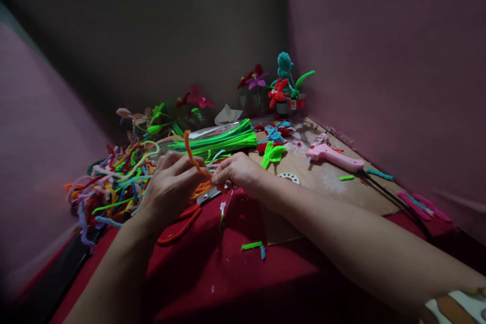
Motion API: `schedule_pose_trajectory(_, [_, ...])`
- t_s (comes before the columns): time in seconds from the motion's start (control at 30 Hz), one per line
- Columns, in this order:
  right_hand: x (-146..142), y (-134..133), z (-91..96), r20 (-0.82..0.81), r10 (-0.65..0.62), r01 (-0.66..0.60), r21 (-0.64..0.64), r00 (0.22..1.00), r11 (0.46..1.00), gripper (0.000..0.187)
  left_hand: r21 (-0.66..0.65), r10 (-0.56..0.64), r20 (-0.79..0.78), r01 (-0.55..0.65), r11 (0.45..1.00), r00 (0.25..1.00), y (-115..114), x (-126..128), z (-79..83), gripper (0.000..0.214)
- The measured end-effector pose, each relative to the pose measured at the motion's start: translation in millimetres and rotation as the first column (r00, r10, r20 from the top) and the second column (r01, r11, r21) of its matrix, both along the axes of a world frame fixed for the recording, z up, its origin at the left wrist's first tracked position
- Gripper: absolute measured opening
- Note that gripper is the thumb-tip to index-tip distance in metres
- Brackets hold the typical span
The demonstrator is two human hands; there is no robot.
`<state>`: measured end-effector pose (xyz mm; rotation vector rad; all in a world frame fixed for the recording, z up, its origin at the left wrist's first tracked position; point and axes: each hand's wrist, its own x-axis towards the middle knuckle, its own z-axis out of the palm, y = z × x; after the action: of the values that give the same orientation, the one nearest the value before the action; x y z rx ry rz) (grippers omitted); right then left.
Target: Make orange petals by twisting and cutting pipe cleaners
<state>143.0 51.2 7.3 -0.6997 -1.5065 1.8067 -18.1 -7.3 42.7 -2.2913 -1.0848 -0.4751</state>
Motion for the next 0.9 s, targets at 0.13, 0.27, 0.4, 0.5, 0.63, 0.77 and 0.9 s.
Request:
schedule_pose_trajectory(0.13, [-0.6,-3.4,0.6,0.121,-0.089,0.070,0.154,0.989,0.986,0.013,0.004,0.100,-0.082,-0.100,0.995,0.992,-4.5,9.9,-2.1,0.020])
schedule_pose_trajectory(0.27, [-3.1,-11.0,-6.0,0.209,-0.344,0.125,0.666,0.915,0.735,0.019,-0.256,0.192,0.234,-0.130,0.958,0.953,-1.1,12.7,-8.8,0.015])
schedule_pose_trajectory(0.4, [-5.1,-18.7,-14.7,0.039,-0.518,0.058,0.984,0.854,0.171,0.017,-0.736,0.555,0.660,0.290,0.611,0.506,8.9,7.0,-15.3,0.012])
schedule_pose_trajectory(0.5, [-4.7,-19.4,-16.8,-0.058,-0.515,0.054,0.998,0.856,-0.023,0.018,-0.643,0.673,0.694,0.641,0.419,0.256,14.9,1.5,-18.5,0.014])
schedule_pose_trajectory(0.63, [-3.3,-17.2,-11.0,-0.057,-0.484,0.205,0.944,0.873,0.260,0.019,-0.649,0.686,0.688,0.622,0.438,0.235,13.4,-5.5,-14.0,0.013])
schedule_pose_trajectory(0.77, [-2.5,-14.8,-3.1,0.024,-0.362,0.272,0.616,0.932,0.739,0.013,-0.664,0.649,0.714,0.548,0.509,0.263,7.2,-13.9,-2.0,0.016])
schedule_pose_trajectory(0.9, [-1.9,-13.2,0.9,-0.029,-0.209,0.209,0.283,0.977,0.936,0.011,-0.547,0.510,0.828,0.539,0.641,0.233,6.7,-18.4,3.4,0.013])
